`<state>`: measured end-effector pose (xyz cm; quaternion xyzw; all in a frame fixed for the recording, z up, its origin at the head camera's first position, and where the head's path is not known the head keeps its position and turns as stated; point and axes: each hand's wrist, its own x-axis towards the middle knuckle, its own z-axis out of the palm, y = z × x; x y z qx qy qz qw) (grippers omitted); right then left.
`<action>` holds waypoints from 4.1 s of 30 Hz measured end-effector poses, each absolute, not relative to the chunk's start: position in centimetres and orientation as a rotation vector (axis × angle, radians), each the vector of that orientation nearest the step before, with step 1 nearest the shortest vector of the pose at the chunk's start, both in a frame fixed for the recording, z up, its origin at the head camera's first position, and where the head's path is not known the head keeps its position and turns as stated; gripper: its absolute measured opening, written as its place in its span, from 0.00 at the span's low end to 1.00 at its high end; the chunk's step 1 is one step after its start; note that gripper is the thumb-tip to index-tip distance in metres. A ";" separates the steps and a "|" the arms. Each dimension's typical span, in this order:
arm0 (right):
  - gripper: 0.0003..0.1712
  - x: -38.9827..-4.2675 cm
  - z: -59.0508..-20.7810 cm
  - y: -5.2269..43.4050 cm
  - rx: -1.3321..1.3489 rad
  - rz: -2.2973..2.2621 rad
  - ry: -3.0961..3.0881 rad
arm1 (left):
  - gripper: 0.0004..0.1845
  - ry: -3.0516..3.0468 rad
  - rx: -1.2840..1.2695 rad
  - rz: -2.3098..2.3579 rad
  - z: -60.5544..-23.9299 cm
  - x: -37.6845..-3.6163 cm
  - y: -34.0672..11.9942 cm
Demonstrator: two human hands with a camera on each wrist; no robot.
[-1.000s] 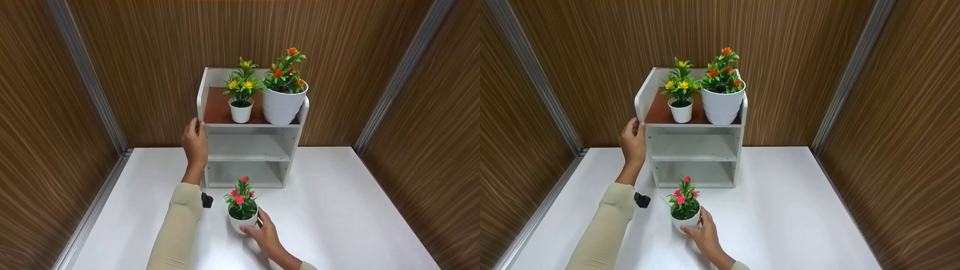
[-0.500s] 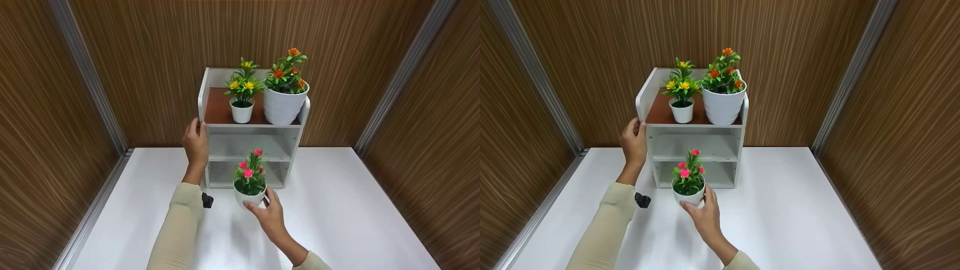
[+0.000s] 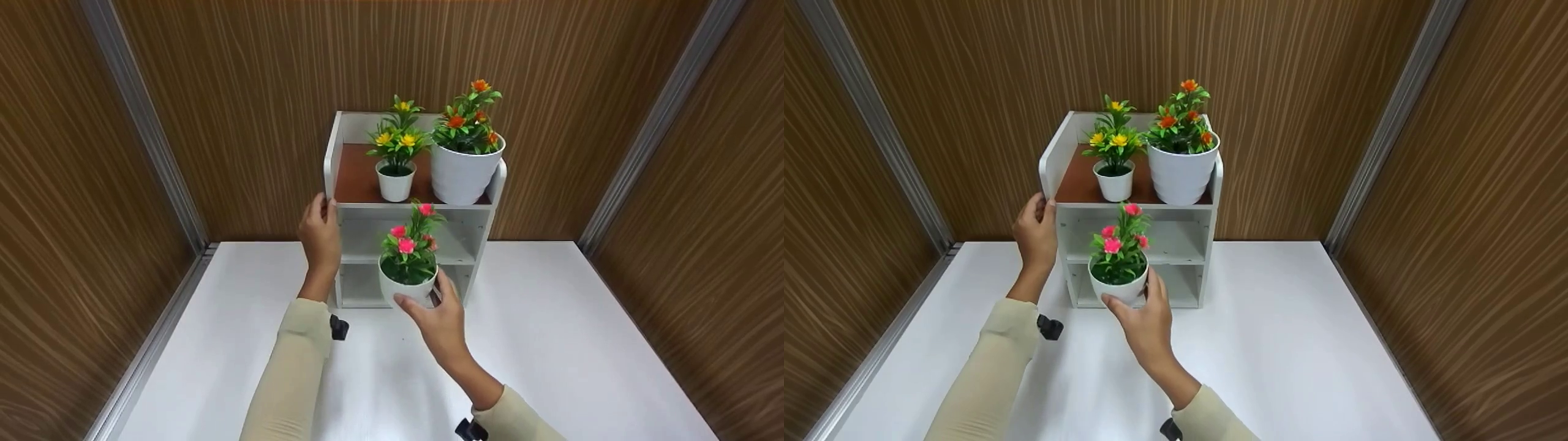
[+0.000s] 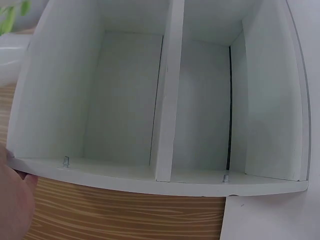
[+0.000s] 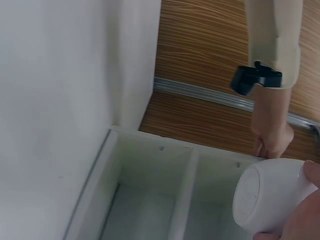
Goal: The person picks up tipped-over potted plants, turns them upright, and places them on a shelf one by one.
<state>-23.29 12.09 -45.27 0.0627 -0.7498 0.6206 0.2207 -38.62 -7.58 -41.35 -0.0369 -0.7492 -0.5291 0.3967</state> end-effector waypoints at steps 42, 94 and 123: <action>0.48 -30.4 -36.1 5.0 0.241 1.623 -1.947 | 0.21 -1.932 -0.053 -1.364 -41.1 -38.5 -7.5; 0.52 -35.8 -35.0 2.2 0.035 1.347 -2.025 | 0.19 -1.894 -0.101 -1.342 -41.1 -38.6 -7.5; 0.51 -37.6 -34.2 1.8 0.007 1.344 -2.094 | 0.19 -1.903 -0.076 -1.346 -41.0 -38.5 -7.3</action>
